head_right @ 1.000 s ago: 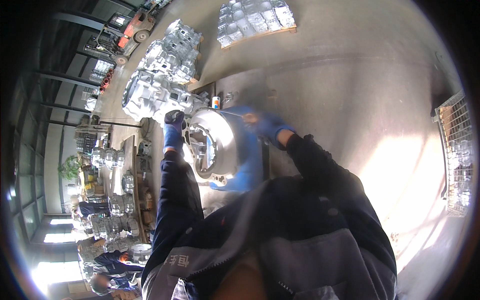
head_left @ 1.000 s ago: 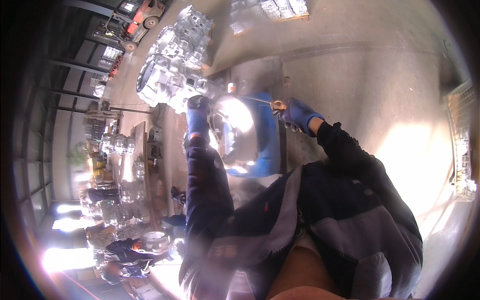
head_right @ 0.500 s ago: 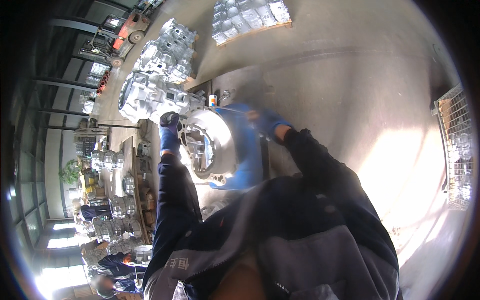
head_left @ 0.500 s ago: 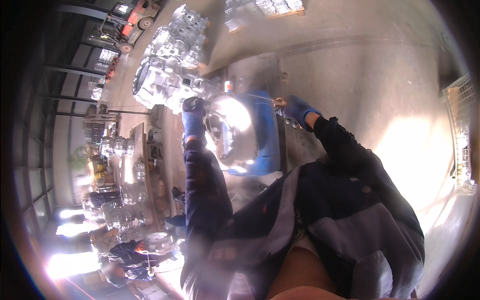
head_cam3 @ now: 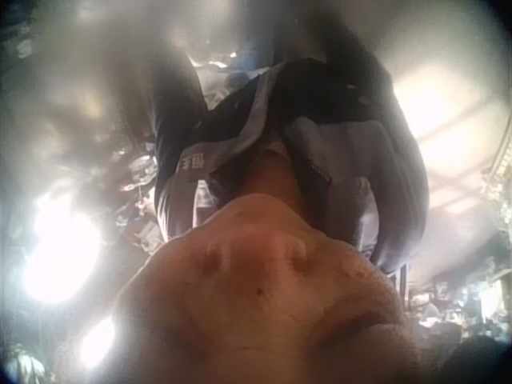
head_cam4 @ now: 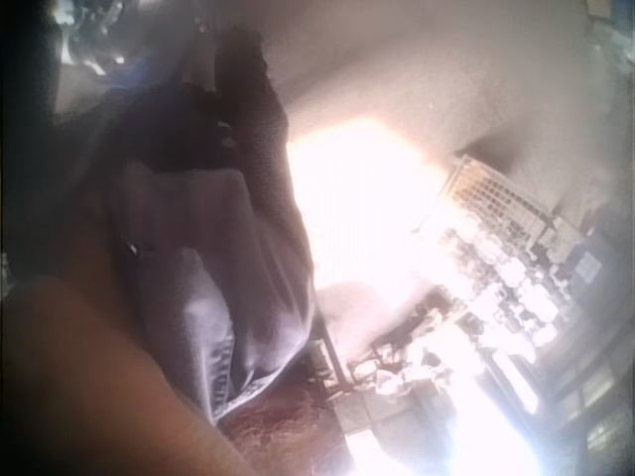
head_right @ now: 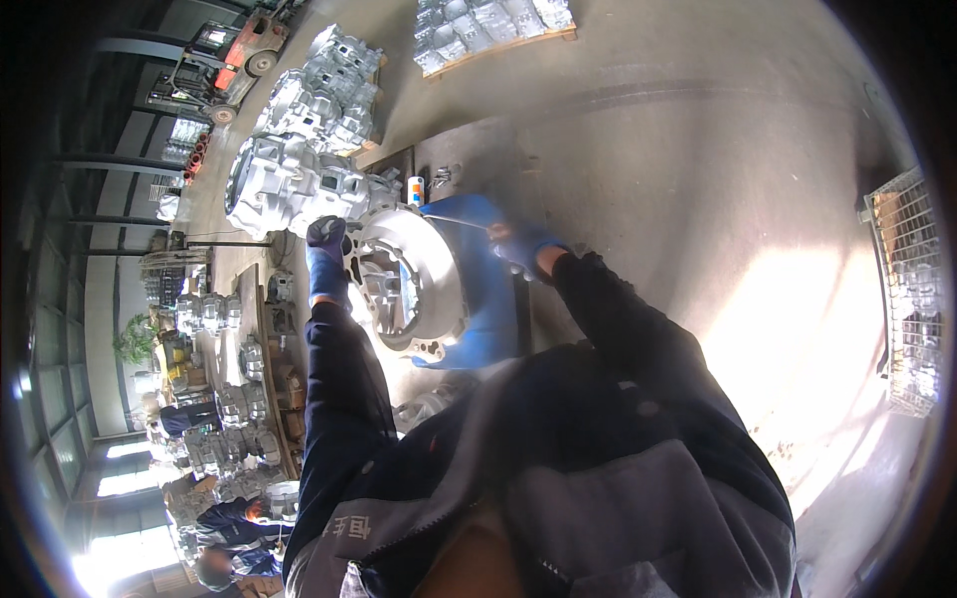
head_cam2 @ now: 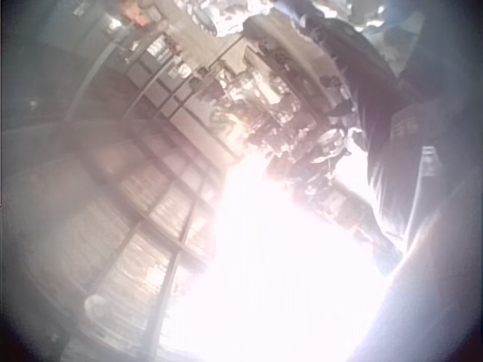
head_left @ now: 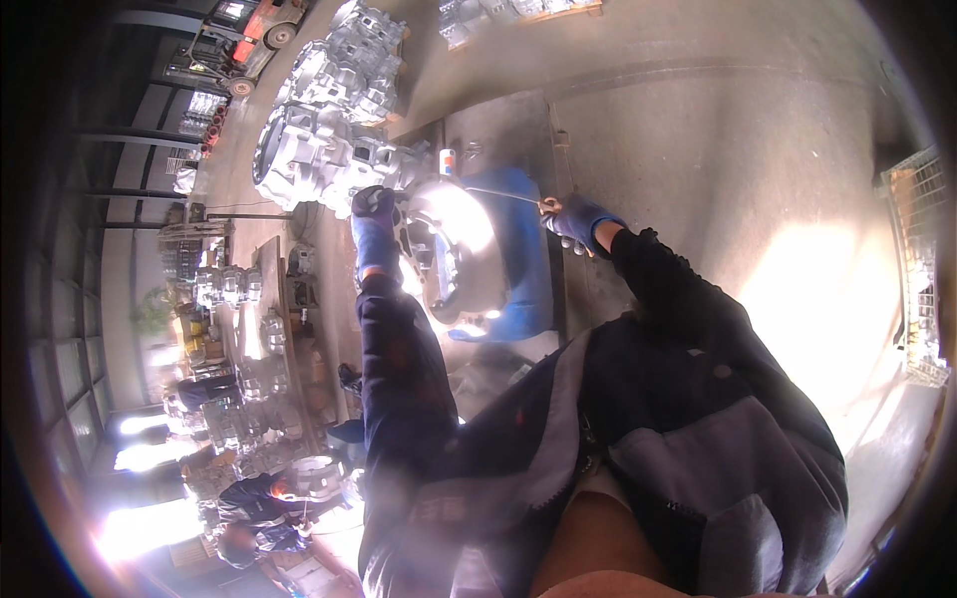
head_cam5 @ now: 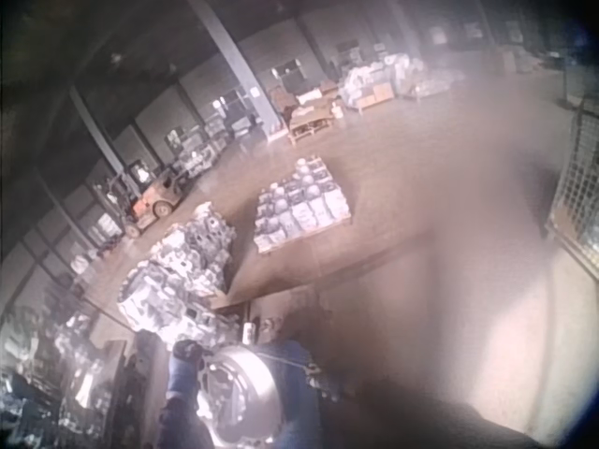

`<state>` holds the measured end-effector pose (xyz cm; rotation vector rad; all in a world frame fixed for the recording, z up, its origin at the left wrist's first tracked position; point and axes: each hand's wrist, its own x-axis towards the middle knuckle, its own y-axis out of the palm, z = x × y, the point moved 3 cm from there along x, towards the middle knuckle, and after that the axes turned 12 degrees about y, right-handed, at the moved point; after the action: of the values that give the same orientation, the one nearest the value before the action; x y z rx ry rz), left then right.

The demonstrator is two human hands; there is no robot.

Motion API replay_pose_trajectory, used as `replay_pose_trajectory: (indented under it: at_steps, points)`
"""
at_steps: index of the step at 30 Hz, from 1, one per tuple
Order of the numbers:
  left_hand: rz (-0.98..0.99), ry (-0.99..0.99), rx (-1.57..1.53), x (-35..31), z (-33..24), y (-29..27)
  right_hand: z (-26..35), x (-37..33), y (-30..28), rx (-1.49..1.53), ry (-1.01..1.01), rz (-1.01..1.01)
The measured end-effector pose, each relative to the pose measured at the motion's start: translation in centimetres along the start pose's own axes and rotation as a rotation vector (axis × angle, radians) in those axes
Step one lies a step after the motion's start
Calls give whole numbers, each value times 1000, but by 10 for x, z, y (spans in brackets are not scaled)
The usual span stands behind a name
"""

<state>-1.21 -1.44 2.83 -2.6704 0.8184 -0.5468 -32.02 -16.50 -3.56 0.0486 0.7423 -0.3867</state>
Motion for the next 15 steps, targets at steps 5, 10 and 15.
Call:
replay_pose_trajectory:
  at_steps: [5, 10, 15]
  points:
    - [8, 34, -56, -1, -2, -1, -12, 8, -2, -211, 50, -46]
    - [64, 62, 36, 4, -5, -1, -9, 11, 2, -107, -29, -95]
    - [1, 13, -41, 0, -2, -1, -8, 10, 3, -106, 42, -53]
